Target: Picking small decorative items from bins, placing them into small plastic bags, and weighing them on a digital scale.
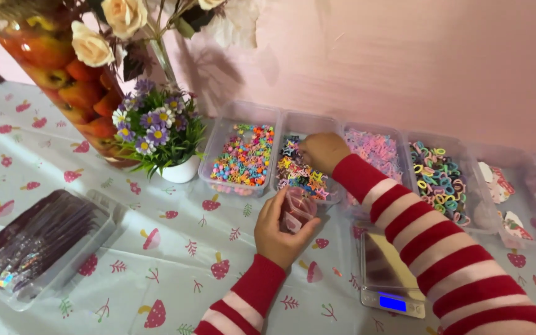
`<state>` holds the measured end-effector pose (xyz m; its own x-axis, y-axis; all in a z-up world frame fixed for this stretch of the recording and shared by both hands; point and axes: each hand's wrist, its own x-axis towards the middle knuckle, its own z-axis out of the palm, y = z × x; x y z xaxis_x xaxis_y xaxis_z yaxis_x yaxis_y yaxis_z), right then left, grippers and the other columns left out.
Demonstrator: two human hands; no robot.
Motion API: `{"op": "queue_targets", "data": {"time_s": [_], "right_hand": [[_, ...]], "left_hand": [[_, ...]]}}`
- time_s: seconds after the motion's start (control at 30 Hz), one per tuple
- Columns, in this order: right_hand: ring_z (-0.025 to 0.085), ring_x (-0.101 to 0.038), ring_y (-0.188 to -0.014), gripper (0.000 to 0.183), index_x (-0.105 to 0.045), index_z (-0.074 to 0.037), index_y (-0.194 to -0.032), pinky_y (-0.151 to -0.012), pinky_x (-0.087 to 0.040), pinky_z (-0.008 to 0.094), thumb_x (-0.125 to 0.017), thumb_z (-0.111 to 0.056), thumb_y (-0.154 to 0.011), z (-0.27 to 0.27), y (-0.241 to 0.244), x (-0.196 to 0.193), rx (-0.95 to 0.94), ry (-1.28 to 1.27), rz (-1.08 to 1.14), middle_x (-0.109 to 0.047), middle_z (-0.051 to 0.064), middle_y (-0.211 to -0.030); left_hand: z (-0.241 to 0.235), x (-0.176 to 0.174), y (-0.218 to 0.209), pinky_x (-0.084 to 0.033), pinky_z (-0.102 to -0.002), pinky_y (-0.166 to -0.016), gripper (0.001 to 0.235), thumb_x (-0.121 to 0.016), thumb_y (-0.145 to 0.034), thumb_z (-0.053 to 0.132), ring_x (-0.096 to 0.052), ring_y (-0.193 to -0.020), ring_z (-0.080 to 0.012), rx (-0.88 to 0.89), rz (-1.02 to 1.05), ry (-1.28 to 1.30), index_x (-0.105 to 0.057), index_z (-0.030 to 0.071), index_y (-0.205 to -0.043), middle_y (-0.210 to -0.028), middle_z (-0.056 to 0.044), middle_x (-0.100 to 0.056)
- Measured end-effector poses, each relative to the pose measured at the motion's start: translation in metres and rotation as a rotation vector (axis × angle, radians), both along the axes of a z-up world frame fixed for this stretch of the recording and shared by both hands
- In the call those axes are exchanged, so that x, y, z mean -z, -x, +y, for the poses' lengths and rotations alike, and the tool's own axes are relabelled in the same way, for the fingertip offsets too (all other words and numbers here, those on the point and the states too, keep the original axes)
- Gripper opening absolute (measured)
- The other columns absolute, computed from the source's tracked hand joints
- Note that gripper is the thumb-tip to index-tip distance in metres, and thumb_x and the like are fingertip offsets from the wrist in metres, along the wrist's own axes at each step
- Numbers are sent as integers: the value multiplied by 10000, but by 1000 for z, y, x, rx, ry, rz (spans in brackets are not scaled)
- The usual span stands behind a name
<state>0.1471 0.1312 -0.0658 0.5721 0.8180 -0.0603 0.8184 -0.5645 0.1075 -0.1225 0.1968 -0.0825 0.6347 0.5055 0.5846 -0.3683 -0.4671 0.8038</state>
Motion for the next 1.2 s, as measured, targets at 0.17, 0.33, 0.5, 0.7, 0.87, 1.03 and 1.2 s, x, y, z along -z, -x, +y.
{"op": "queue_targets", "data": {"time_s": [0.17,0.33,0.5,0.7,0.87,1.03,1.2], "right_hand": [[387,-723,-954,172,-726,-201,-1004,-814,-588,522,-571,-231,-936,-4,33,-36,82,-231,79,-737,127,-927],[404,-716,-899,172,-744,-193,-908,-800,-578,512,-575,-157,-917,0,38,-38,-27,-309,47,-725,140,-886],[344,-723,-888,144,-721,-213,-847,-776,-597,457,-659,-343,-845,-3,63,-42,-124,-125,1,-703,66,-886],[367,-730,-881,160,-736,-186,-852,-771,-592,486,-652,-316,-890,-2,35,-13,-13,-138,26,-724,87,-856],[316,-742,-939,167,-758,-217,-889,-816,-585,457,-741,-370,-824,-15,32,-27,83,-205,207,-765,30,-862],[268,-754,-965,178,-792,-243,-965,-858,-582,405,-770,-341,-819,-19,50,-57,173,-238,336,-796,0,-887],[290,-737,-1029,270,-790,-269,-1091,-886,-573,418,-766,-380,-846,-20,57,-73,192,-239,366,-799,27,-955]], "left_hand": [[1,1,1,-584,-419,-890,871,-956,-684,368,-709,-1030,-330,-3,25,-2,-584,34,-1396,-1131,-138,-695],[1,0,0,-589,-426,-873,846,-953,-687,358,-704,-1026,-337,-44,50,17,-590,36,-1380,-1126,-141,-693],[1,-6,3,-579,-443,-895,781,-924,-734,322,-696,-1062,-338,-84,128,89,-578,44,-1377,-1153,-146,-679],[2,-9,3,-587,-441,-878,801,-939,-707,319,-696,-1035,-345,-72,113,106,-588,40,-1370,-1127,-151,-684],[1,-11,3,-586,-444,-882,804,-940,-712,327,-692,-1046,-343,-82,119,91,-584,46,-1375,-1133,-147,-679],[1,-9,3,-582,-438,-887,806,-943,-712,321,-691,-1045,-334,-86,106,75,-581,45,-1378,-1125,-140,-679],[1,-8,3,-585,-432,-885,806,-945,-710,325,-695,-1036,-324,-82,101,78,-583,51,-1375,-1114,-131,-684]]}}
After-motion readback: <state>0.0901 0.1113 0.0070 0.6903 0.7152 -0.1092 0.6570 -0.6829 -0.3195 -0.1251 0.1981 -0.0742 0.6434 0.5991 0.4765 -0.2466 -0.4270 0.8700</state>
